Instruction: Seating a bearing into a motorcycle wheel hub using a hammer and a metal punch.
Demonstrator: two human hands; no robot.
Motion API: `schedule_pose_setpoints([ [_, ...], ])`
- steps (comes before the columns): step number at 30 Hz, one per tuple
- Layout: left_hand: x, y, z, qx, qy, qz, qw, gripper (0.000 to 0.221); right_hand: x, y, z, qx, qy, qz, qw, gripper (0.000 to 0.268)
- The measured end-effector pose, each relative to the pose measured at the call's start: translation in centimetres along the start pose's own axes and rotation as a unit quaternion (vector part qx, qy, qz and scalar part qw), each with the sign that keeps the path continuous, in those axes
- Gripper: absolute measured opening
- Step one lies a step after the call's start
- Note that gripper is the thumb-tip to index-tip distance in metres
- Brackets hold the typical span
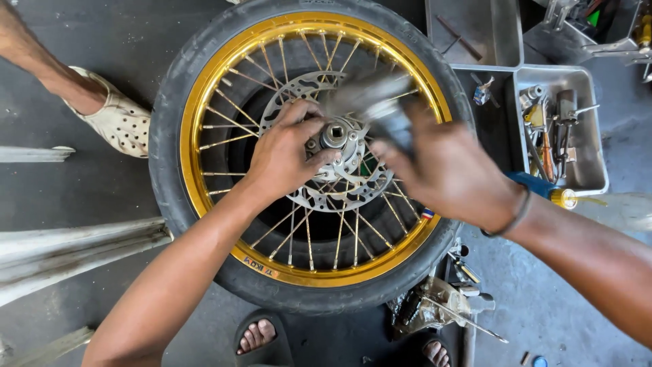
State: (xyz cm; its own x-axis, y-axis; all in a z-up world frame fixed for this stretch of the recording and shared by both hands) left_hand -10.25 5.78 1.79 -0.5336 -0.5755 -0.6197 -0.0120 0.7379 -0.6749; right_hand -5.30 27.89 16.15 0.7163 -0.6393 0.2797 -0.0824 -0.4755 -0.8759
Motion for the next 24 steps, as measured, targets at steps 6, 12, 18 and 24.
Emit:
schedule_pose_setpoints([
  [6,0.3,0.3,0.0,0.020,-0.019,-0.009,1.000,0.047,-0.1,-0.6,-0.4,0.194,0.136,0.055,0.970,0.034],
  [12,0.0,0.0,0.4,-0.006,-0.002,0.006,1.000,0.045,0.2,0.7,-0.4,0.018,-0.011,0.010,1.000,0.048],
  [18,0.8,0.6,0.2,0.018,-0.017,-0.028,0.999,0.043,1.6,-1.2,-1.2,0.173,0.116,0.026,0.978,0.029],
  [24,0.8,0.4,0.0,-0.008,0.005,0.002,1.000,0.038,-1.7,3.0,1.5,0.169,0.188,0.052,0.966,0.051],
])
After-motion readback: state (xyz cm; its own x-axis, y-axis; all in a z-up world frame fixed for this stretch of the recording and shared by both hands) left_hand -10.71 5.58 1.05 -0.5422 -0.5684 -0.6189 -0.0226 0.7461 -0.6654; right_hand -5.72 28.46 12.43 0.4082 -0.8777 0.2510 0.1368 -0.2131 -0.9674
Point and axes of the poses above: each hand's wrist, its own z-axis away from the middle knuckle, its own y-axis out of the palm, x = y × z, the point moved 3 cm from there along -z, towards the middle knuckle, and after that the axes turned 4 degrees about -y, right-handed, at the moved point
